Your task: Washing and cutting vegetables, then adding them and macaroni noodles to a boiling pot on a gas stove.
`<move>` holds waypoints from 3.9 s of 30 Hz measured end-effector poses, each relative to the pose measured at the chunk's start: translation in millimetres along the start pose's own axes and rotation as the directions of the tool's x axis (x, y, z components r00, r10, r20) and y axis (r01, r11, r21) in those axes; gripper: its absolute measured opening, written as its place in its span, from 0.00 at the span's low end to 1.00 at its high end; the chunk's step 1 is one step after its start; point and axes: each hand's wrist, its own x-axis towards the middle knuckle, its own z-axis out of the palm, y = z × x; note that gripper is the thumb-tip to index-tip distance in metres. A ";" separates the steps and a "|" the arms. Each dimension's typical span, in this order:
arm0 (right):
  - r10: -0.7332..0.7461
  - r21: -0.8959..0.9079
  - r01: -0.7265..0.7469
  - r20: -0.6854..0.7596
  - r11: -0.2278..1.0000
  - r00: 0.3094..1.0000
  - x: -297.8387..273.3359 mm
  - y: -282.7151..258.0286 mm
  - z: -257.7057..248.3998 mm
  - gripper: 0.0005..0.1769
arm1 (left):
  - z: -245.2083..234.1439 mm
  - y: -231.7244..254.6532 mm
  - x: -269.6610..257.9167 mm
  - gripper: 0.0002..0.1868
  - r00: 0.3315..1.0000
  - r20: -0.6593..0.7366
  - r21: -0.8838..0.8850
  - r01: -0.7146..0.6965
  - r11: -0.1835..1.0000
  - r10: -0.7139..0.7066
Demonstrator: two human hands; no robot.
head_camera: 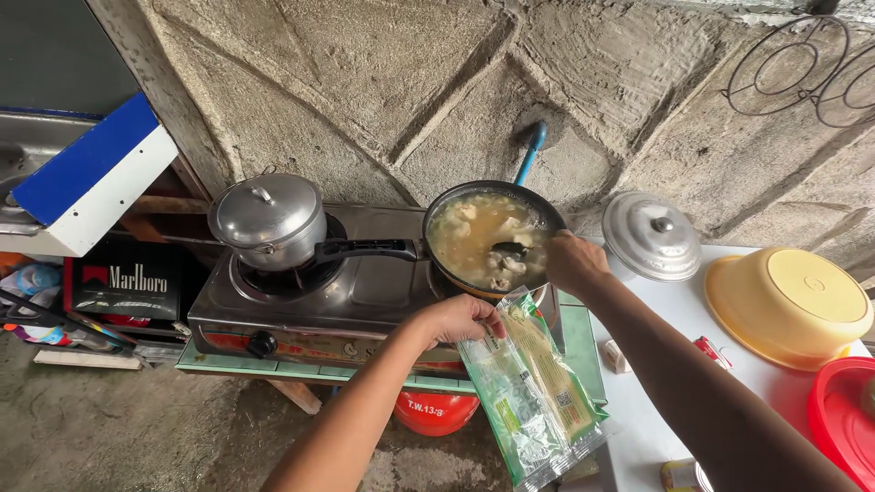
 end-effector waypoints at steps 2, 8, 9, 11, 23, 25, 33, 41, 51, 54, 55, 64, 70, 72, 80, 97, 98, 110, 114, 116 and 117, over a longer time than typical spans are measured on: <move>0.015 0.029 -0.015 -0.018 0.999 1.000 2.2 -2.0 0.3 0.14 | -3.9 -3.1 -1.8 0.19 1.000 -0.003 -0.003 -0.019 1.000 0.019; 0.048 0.057 -0.045 -0.057 0.997 0.997 16.6 -4.8 12.3 0.15 | -15.0 -7.1 -6.3 0.20 0.999 0.004 -0.045 -0.037 0.998 0.038; 0.061 0.060 -0.058 -0.052 0.997 0.997 18.4 -6.5 12.9 0.16 | -17.3 -10.2 -5.3 0.21 0.999 0.015 -0.066 -0.044 0.997 0.045; 0.067 0.077 -0.062 -0.060 0.995 0.996 28.0 -1.2 26.7 0.16 | -20.4 -5.0 -12.3 0.21 0.999 0.004 -0.060 -0.035 0.998 0.035; 0.260 0.318 -0.192 -0.189 0.929 0.947 36.4 9.8 6.3 0.18 | -39.8 6.1 -20.3 0.19 0.998 -0.033 -0.040 -0.051 0.998 0.050; 0.278 0.314 -0.210 -0.190 0.926 0.942 41.9 13.5 10.8 0.18 | -40.9 6.9 -22.6 0.19 0.998 -0.033 -0.046 -0.050 0.998 0.049; 0.291 0.307 -0.228 -0.179 0.924 0.940 82.9 15.8 42.5 0.19 | -50.5 -7.2 -30.9 0.19 0.998 -0.037 -0.060 -0.045 0.997 0.043; 0.168 0.312 -0.094 -0.219 0.945 0.961 93.9 -23.5 31.3 0.22 | -63.4 -17.0 -39.1 0.18 0.995 -0.088 -0.089 -0.048 0.995 0.040; 0.015 0.222 0.019 -0.151 0.975 0.988 69.5 -52.2 12.9 0.26 | -63.3 -13.2 -38.6 0.17 0.992 -0.107 -0.064 -0.072 0.995 0.065; -0.029 0.209 0.059 -0.144 0.976 0.989 59.2 -54.8 12.4 0.27 | -59.2 -8.1 -37.4 0.18 0.992 -0.103 -0.074 -0.077 0.994 0.070; -0.024 0.209 0.054 -0.144 0.976 0.989 55.6 -54.9 11.0 0.27 | -57.7 -4.8 -37.9 0.18 0.993 -0.098 -0.073 -0.079 0.994 0.071; -0.175 0.113 0.183 -0.080 0.977 0.981 20.2 -40.3 -12.8 0.29 | -47.2 7.7 -37.5 0.17 0.992 -0.114 -0.036 -0.061 0.998 0.056; -0.142 0.021 0.142 0.024 0.990 0.990 8.1 -6.2 -18.4 0.20 | -40.6 7.6 -25.5 0.17 0.995 -0.087 -0.048 -0.052 0.998 0.048; -0.117 -0.006 0.118 0.024 0.993 0.993 5.4 -0.1 -15.3 0.17 | -37.0 9.6 -26.4 0.17 0.994 -0.092 -0.024 -0.059 0.998 0.057; -0.033 0.012 0.034 -0.096 0.999 0.995 18.8 9.2 15.1 0.15 | -35.7 5.6 -31.3 0.18 0.997 -0.075 -0.035 -0.025 0.999 0.022; -0.155 -0.283 0.166 0.059 0.945 0.986 110.3 115.1 120.1 0.17 | -40.5 3.2 -33.7 0.18 0.995 -0.090 -0.031 0.039 0.999 -0.042; -0.109 -0.203 0.141 0.161 0.969 0.981 111.6 111.3 121.8 0.14 | -40.0 3.5 -33.5 0.18 0.995 -0.088 -0.024 0.036 0.999 -0.038; 0.040 0.605 -0.216 0.290 0.766 0.956 106.3 48.2 126.4 0.15 | -39.0 8.2 -42.4 0.19 0.996 -0.086 -0.015 0.028 1.000 -0.029; -0.354 -0.089 0.356 0.039 0.930 0.934 113.3 63.3 121.4 0.03 | -39.8 14.5 -46.8 0.18 0.991 -0.119 -0.015 0.060 0.998 -0.061; -0.325 -0.100 0.317 -0.070 0.943 0.943 100.8 56.5 96.2 0.04 | -42.3 9.0 -41.4 0.18 0.993 -0.114 -0.013 0.019 1.000 -0.021; -0.296 -0.105 0.281 -0.178 0.954 0.938 94.2 53.7 83.5 0.06 | -43.2 6.5 -38.2 0.18 0.994 -0.111 -0.011 -0.018 1.000 0.016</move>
